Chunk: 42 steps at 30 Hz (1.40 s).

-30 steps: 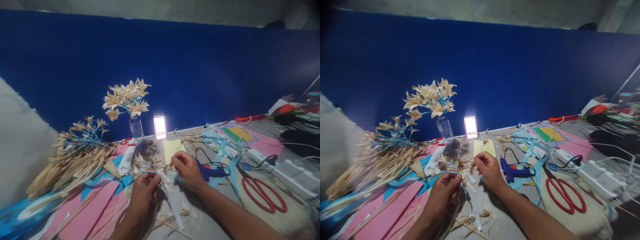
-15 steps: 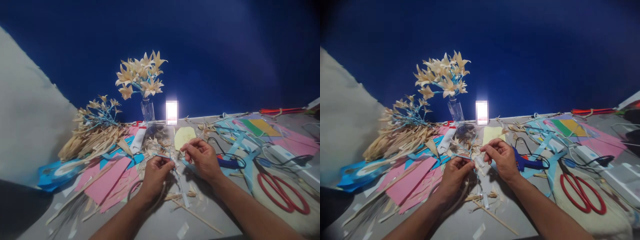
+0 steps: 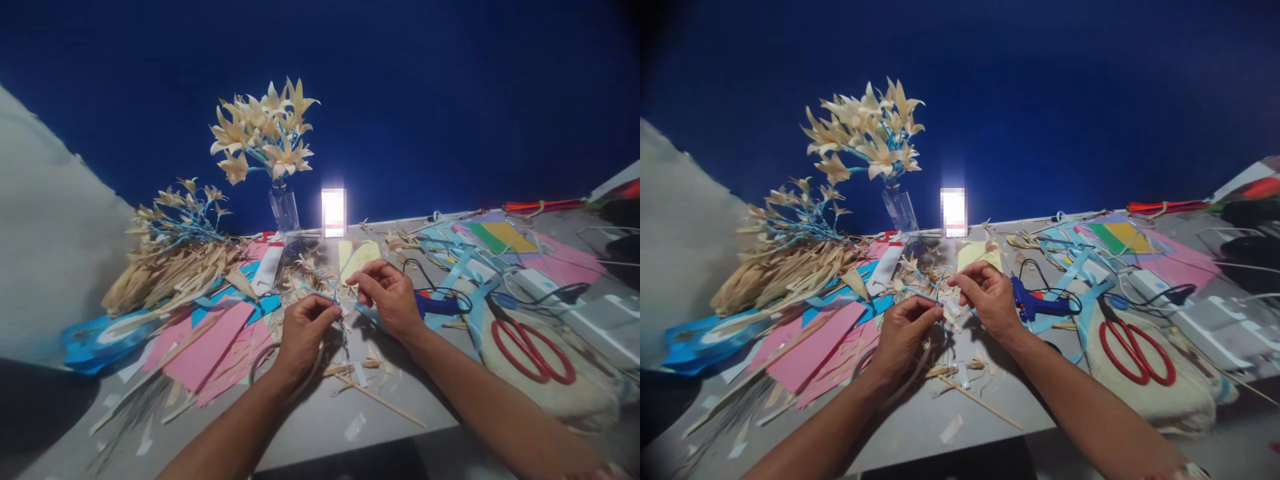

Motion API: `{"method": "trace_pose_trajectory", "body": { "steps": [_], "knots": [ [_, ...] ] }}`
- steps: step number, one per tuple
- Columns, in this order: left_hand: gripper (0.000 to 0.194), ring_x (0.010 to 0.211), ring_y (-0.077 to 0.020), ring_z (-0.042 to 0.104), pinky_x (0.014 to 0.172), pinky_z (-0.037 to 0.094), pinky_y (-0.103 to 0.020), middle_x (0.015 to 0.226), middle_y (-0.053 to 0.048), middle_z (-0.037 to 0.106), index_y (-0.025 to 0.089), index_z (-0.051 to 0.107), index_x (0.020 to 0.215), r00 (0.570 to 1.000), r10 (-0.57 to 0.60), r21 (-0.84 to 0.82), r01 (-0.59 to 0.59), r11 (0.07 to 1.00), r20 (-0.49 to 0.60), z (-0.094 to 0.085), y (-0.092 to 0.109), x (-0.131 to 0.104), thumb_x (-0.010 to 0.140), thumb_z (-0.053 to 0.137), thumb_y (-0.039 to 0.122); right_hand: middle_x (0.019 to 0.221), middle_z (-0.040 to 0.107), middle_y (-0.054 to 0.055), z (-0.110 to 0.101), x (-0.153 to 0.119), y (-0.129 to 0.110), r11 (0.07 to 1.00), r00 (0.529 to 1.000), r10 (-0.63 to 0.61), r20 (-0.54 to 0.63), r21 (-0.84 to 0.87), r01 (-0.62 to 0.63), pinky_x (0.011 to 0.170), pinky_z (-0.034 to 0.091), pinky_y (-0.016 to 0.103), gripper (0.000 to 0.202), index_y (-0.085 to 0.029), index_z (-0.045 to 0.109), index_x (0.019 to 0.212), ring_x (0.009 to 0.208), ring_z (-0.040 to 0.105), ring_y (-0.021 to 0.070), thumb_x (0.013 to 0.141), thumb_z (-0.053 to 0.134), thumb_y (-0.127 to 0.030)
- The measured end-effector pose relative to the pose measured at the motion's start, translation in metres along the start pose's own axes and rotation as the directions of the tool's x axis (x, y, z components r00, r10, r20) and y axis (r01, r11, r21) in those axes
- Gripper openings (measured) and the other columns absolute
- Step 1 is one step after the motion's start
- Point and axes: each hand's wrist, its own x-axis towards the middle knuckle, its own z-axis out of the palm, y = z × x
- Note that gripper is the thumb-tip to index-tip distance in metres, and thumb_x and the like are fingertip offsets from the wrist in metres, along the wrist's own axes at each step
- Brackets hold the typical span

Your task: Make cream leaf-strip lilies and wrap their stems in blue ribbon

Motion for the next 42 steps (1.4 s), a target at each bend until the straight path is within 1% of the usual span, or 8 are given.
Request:
{"method": "trace_pose_trajectory", "body": {
  "steps": [10,12,16,21,27,33,38,42],
  "knots": [
    [0.011,0.057,-0.0123,0.059,0.056,0.046,-0.023,0.065,-0.001,0.071,0.016,0.071,0.068,1.0,-0.01,-0.024,0.009,1.0,-0.03,0.001,-0.004,0.0,0.066,0.08,0.023,0.075,0.076,0.002,0.003,-0.002,0.0,1.0,1.0,-0.021,0.0,0.001,0.021,0.044,0.041,0.02,0.02,-0.02,0.063,0.076,0.046,0.054,0.0081,0.078,0.078,-0.033],
    [0.017,0.055,-0.0111,0.058,0.053,0.044,-0.022,0.064,0.001,0.069,0.016,0.069,0.075,0.999,-0.018,-0.082,0.015,0.997,-0.034,0.001,-0.006,0.001,0.065,0.081,0.022,0.074,0.075,0.002,0.004,-0.002,0.001,1.0,1.0,0.009,0.013,-0.013,-0.009,0.043,0.041,0.021,0.021,-0.019,0.063,0.076,0.045,0.052,0.0078,0.077,0.077,-0.035],
    [0.03,0.045,-0.0085,0.05,0.046,0.039,-0.02,0.058,0.006,0.063,0.018,0.062,0.09,0.997,-0.062,-0.182,0.07,0.981,0.048,0.002,-0.007,0.001,0.067,0.081,0.022,0.076,0.075,0.002,0.003,0.0,0.005,0.998,0.998,0.056,0.016,-0.012,-0.056,0.041,0.038,0.02,0.022,-0.019,0.064,0.078,0.043,0.048,0.0068,0.078,0.076,-0.036],
    [0.044,0.05,-0.0097,0.052,0.05,0.043,-0.021,0.058,0.007,0.062,0.019,0.061,0.104,0.999,-0.034,-0.209,0.037,0.977,0.02,0.004,-0.003,0.001,0.065,0.081,0.018,0.077,0.075,0.003,0.003,0.0,0.007,0.999,0.999,0.047,0.007,0.008,-0.047,0.042,0.037,0.02,0.022,-0.019,0.063,0.081,0.044,0.048,0.0072,0.08,0.075,-0.038],
    [0.023,0.053,-0.0094,0.052,0.051,0.042,-0.021,0.064,0.002,0.064,0.016,0.073,0.089,0.999,-0.035,-0.149,0.039,0.988,0.031,0.001,-0.006,0.003,0.068,0.079,0.021,0.071,0.072,0.002,0.011,-0.006,0.006,0.993,0.993,0.109,0.034,-0.041,-0.108,0.044,0.041,0.021,0.026,-0.019,0.064,0.077,0.046,0.05,0.0085,0.076,0.076,-0.042],
    [0.021,0.052,-0.009,0.051,0.051,0.042,-0.021,0.063,0.001,0.067,0.016,0.074,0.079,0.995,-0.078,-0.183,0.066,0.981,-0.057,0.002,-0.011,0.007,0.061,0.084,0.023,0.059,0.061,-0.003,0.014,-0.006,0.017,0.991,0.992,0.129,0.0,-0.043,-0.129,0.046,0.038,0.022,0.023,-0.018,0.066,0.072,0.049,0.047,0.0092,0.071,0.078,-0.037],
    [0.02,0.055,-0.0102,0.054,0.053,0.044,-0.022,0.065,0.0,0.066,0.015,0.072,0.071,0.992,-0.113,-0.235,0.097,0.967,-0.058,0.003,-0.011,0.007,0.06,0.086,0.025,0.055,0.058,-0.004,0.015,-0.007,0.019,0.973,0.973,0.23,0.026,0.015,-0.231,0.044,0.035,0.022,0.024,-0.018,0.065,0.071,0.046,0.044,0.0087,0.068,0.077,-0.038],
    [0.023,0.053,-0.0094,0.055,0.052,0.044,-0.022,0.064,0.0,0.066,0.014,0.071,0.07,0.985,-0.165,-0.3,0.145,0.943,-0.041,0.004,-0.014,0.006,0.059,0.087,0.026,0.056,0.06,-0.004,0.015,-0.009,0.016,0.978,0.978,0.207,0.017,-0.022,-0.206,0.046,0.037,0.022,0.022,-0.018,0.065,0.07,0.047,0.048,0.0095,0.067,0.078,-0.036]
  ]
}}
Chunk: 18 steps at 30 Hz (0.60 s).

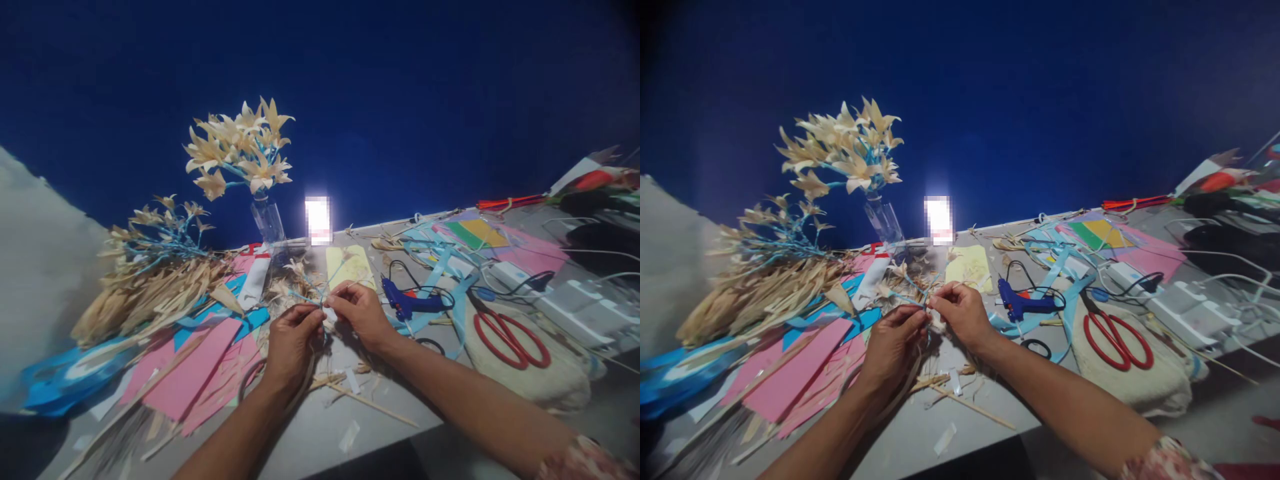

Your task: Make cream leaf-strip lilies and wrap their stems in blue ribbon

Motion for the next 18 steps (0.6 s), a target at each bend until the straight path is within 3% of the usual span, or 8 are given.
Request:
{"method": "trace_pose_trajectory", "body": {
  "steps": [9,18],
  "knots": [
    [0.02,0.047,-0.0073,0.049,0.047,0.038,-0.02,0.06,0.002,0.065,0.016,0.07,0.071,0.999,0.02,0.001,-0.02,1.0,0.026,0.0017,0.0012,-0.0024,0.062,0.085,0.027,0.055,0.06,-0.004,-0.0011,-0.0022,-0.0048,0.994,0.998,-0.059,0.02,-0.095,0.061,0.047,0.042,0.023,0.014,-0.019,0.064,0.069,0.048,0.053,0.0112,0.07,0.073,-0.03],
    [0.018,0.053,-0.0082,0.048,0.052,0.037,-0.021,0.061,0.001,0.065,0.015,0.073,0.072,0.997,0.073,0.044,-0.074,0.996,0.017,-0.0041,-0.007,0.0021,0.064,0.083,0.028,0.062,0.061,-0.003,0.0012,-0.0013,-0.0039,0.997,0.998,-0.064,0.02,-0.05,0.065,0.048,0.043,0.024,0.016,-0.019,0.065,0.07,0.049,0.051,0.0102,0.069,0.074,-0.032]
  ]
}}
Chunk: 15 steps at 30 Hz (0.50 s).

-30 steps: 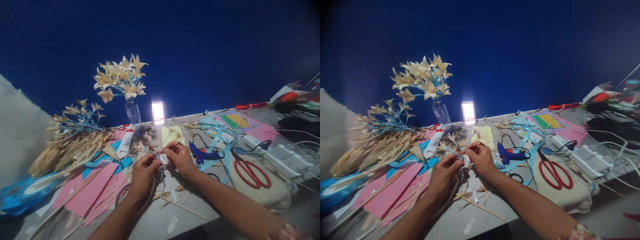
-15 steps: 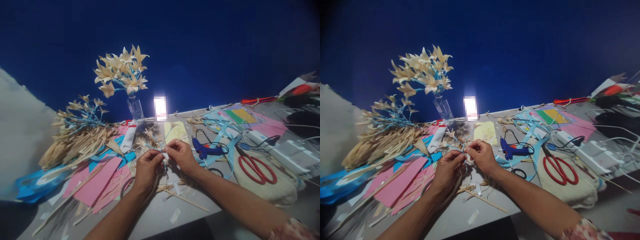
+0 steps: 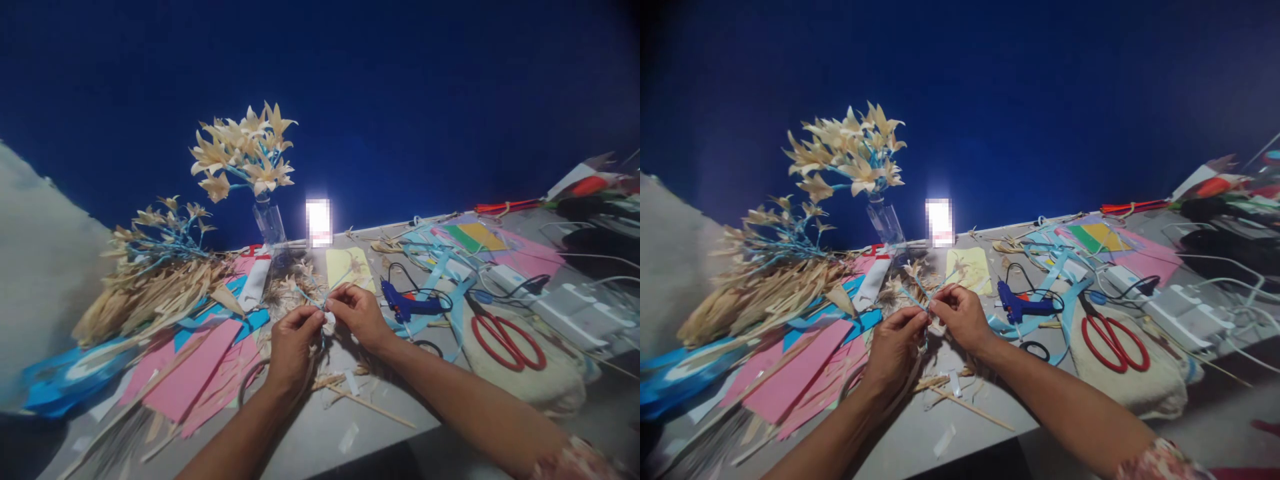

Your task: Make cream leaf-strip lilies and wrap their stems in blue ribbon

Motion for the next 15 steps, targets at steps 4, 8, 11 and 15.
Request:
{"method": "trace_pose_trajectory", "body": {
  "steps": [4,8,11,15],
  "knots": [
    [0.018,0.055,-0.0098,0.05,0.055,0.039,-0.022,0.061,0.002,0.064,0.016,0.071,0.071,0.999,0.018,0.042,-0.019,0.999,0.027,0.0003,0.0021,-0.0018,0.066,0.083,0.028,0.061,0.06,-0.004,-0.0008,0.0007,0.0013,1.0,1.0,0.007,0.019,-0.013,-0.007,0.047,0.042,0.024,0.018,-0.02,0.065,0.071,0.048,0.05,0.0108,0.07,0.075,-0.034],
    [0.017,0.055,-0.0096,0.049,0.056,0.04,-0.022,0.06,0.003,0.061,0.015,0.069,0.07,0.999,0.032,0.071,-0.035,0.997,0.039,0.0013,0.0035,-0.003,0.069,0.081,0.028,0.061,0.061,-0.004,-0.0024,0.0012,0.0027,1.0,0.999,0.021,0.041,0.002,-0.021,0.048,0.042,0.024,0.02,-0.02,0.064,0.072,0.048,0.05,0.0108,0.071,0.076,-0.036],
    [0.018,0.056,-0.0095,0.05,0.057,0.041,-0.022,0.062,0.003,0.061,0.016,0.068,0.072,0.999,0.022,0.032,-0.023,0.999,0.033,0.0017,0.0007,-0.0029,0.069,0.082,0.027,0.062,0.061,-0.004,-0.0025,0.0006,0.0051,1.0,0.999,0.011,0.047,-0.008,-0.011,0.048,0.042,0.024,0.02,-0.02,0.065,0.073,0.049,0.05,0.0108,0.072,0.076,-0.037],
    [0.021,0.059,-0.0102,0.055,0.059,0.043,-0.023,0.066,0.004,0.063,0.017,0.068,0.083,0.999,0.015,-0.04,-0.013,0.999,0.049,0.0031,-0.0028,-0.003,0.069,0.082,0.024,0.059,0.059,-0.005,-0.0005,-0.0016,0.0064,1.0,0.999,0.014,0.047,-0.017,-0.014,0.047,0.04,0.023,0.021,-0.02,0.066,0.073,0.048,0.049,0.0105,0.071,0.077,-0.037]
  ]
}}
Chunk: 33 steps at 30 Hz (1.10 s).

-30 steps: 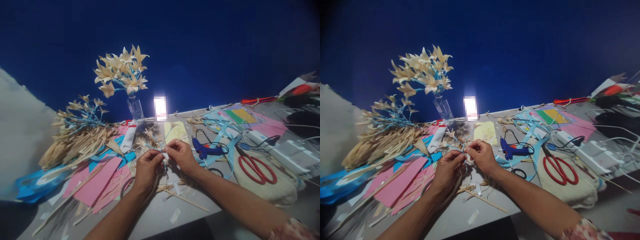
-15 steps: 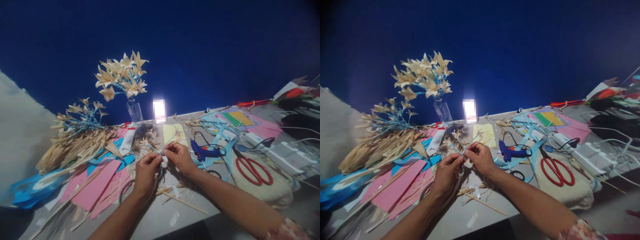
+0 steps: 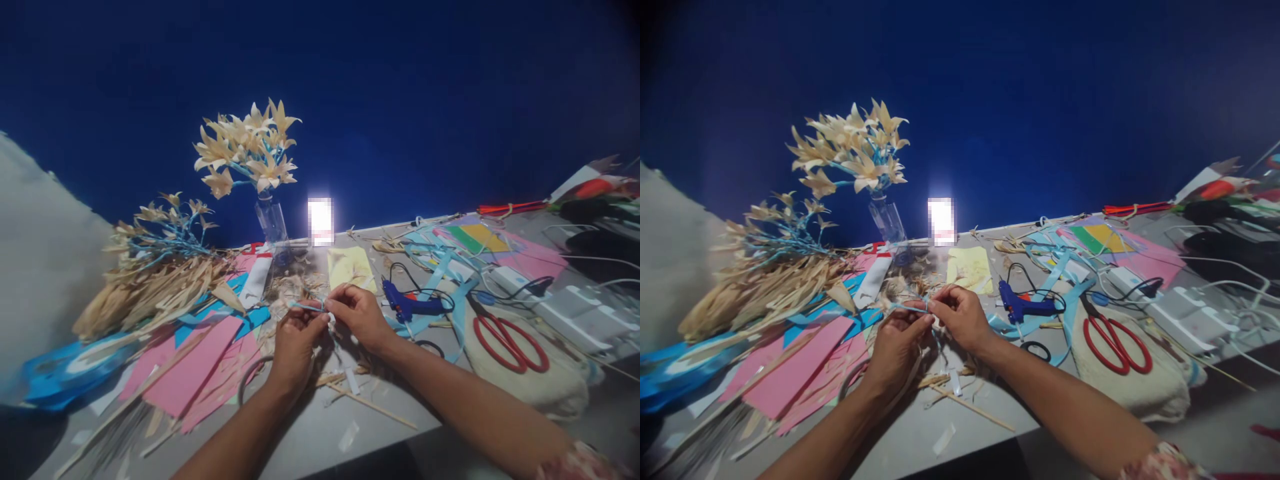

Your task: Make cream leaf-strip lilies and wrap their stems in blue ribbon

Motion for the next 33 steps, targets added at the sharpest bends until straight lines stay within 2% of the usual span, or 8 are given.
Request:
{"method": "trace_pose_trajectory", "body": {
  "steps": [4,8,11,15,18,20,25,33],
  "knots": [
    [0.032,0.058,-0.0097,0.056,0.057,0.043,-0.022,0.067,0.004,0.063,0.018,0.065,0.088,0.998,-0.057,-0.091,0.056,0.994,-0.016,0.003,0.002,-0.002,0.064,0.085,0.021,0.063,0.065,-0.002,-0.005,0.004,-0.006,0.997,0.999,0.016,-0.05,0.07,-0.013,0.046,0.039,0.023,0.023,-0.019,0.065,0.073,0.048,0.049,0.0097,0.071,0.078,-0.038],
    [0.034,0.052,-0.0081,0.053,0.051,0.04,-0.02,0.063,0.006,0.06,0.018,0.064,0.088,0.995,-0.091,-0.11,0.085,0.99,-0.043,0.005,0.004,-0.003,0.061,0.086,0.022,0.069,0.069,0.0,-0.02,0.015,-0.018,0.971,0.971,-0.084,-0.223,0.2,0.129,0.041,0.032,0.02,0.024,-0.018,0.063,0.073,0.046,0.046,0.0066,0.072,0.078,-0.037],
    [0.033,0.05,-0.0086,0.052,0.051,0.04,-0.021,0.061,0.006,0.059,0.018,0.065,0.088,0.996,-0.09,-0.092,0.088,0.992,-0.022,0.005,0.001,-0.003,0.063,0.085,0.023,0.069,0.068,-0.001,-0.025,0.02,-0.024,0.948,0.948,-0.134,-0.29,0.241,0.207,0.041,0.03,0.018,0.025,-0.018,0.062,0.073,0.045,0.044,0.0054,0.072,0.079,-0.037],
    [0.033,0.056,-0.0092,0.055,0.055,0.041,-0.021,0.066,0.004,0.062,0.018,0.066,0.087,0.998,-0.063,-0.09,0.06,0.994,-0.03,0.003,-0.002,-0.004,0.062,0.086,0.022,0.063,0.065,-0.001,-0.018,0.017,-0.018,0.985,0.97,-0.091,-0.227,0.122,0.121,0.041,0.032,0.02,0.025,-0.017,0.065,0.072,0.045,0.045,0.0069,0.071,0.078,-0.039],
    [0.027,0.058,-0.0109,0.056,0.057,0.042,-0.023,0.066,0.002,0.064,0.018,0.069,0.084,0.999,-0.009,0.027,0.01,1.0,-0.047,0.003,-0.002,-0.004,0.063,0.085,0.024,0.063,0.065,-0.001,-0.011,0.012,-0.009,0.996,0.986,-0.075,-0.152,0.028,0.08,0.045,0.037,0.021,0.023,-0.017,0.067,0.073,0.047,0.049,0.0081,0.073,0.076,-0.038],
    [0.026,0.056,-0.0119,0.056,0.056,0.042,-0.024,0.063,0.001,0.064,0.017,0.071,0.083,0.999,-0.01,0.072,0.014,0.997,-0.053,0.002,-0.001,-0.004,0.063,0.086,0.026,0.064,0.066,-0.001,-0.01,0.011,-0.006,0.997,0.988,-0.074,-0.132,-0.001,0.075,0.047,0.039,0.021,0.022,-0.017,0.068,0.074,0.047,0.05,0.0083,0.075,0.075,-0.038],
    [0.035,0.051,-0.013,0.056,0.052,0.043,-0.026,0.061,0.001,0.064,0.016,0.071,0.086,0.996,-0.083,-0.031,0.082,0.996,-0.039,0.002,-0.002,-0.005,0.059,0.088,0.03,0.069,0.07,0.001,-0.01,0.01,-0.005,0.997,0.992,-0.068,-0.107,-0.032,0.065,0.048,0.04,0.022,0.022,-0.017,0.069,0.076,0.049,0.053,0.0094,0.077,0.073,-0.039],
    [0.031,0.053,-0.0144,0.057,0.052,0.043,-0.026,0.063,-0.001,0.067,0.016,0.072,0.082,0.997,-0.034,0.034,0.037,0.999,-0.073,-0.001,-0.003,-0.001,0.057,0.087,0.026,0.061,0.065,0.0,-0.007,0.011,-0.004,0.993,0.993,-0.081,-0.084,-0.092,0.074,0.051,0.042,0.023,0.018,-0.017,0.072,0.069,0.05,0.053,0.0112,0.074,0.07,-0.034]
  ]
}}
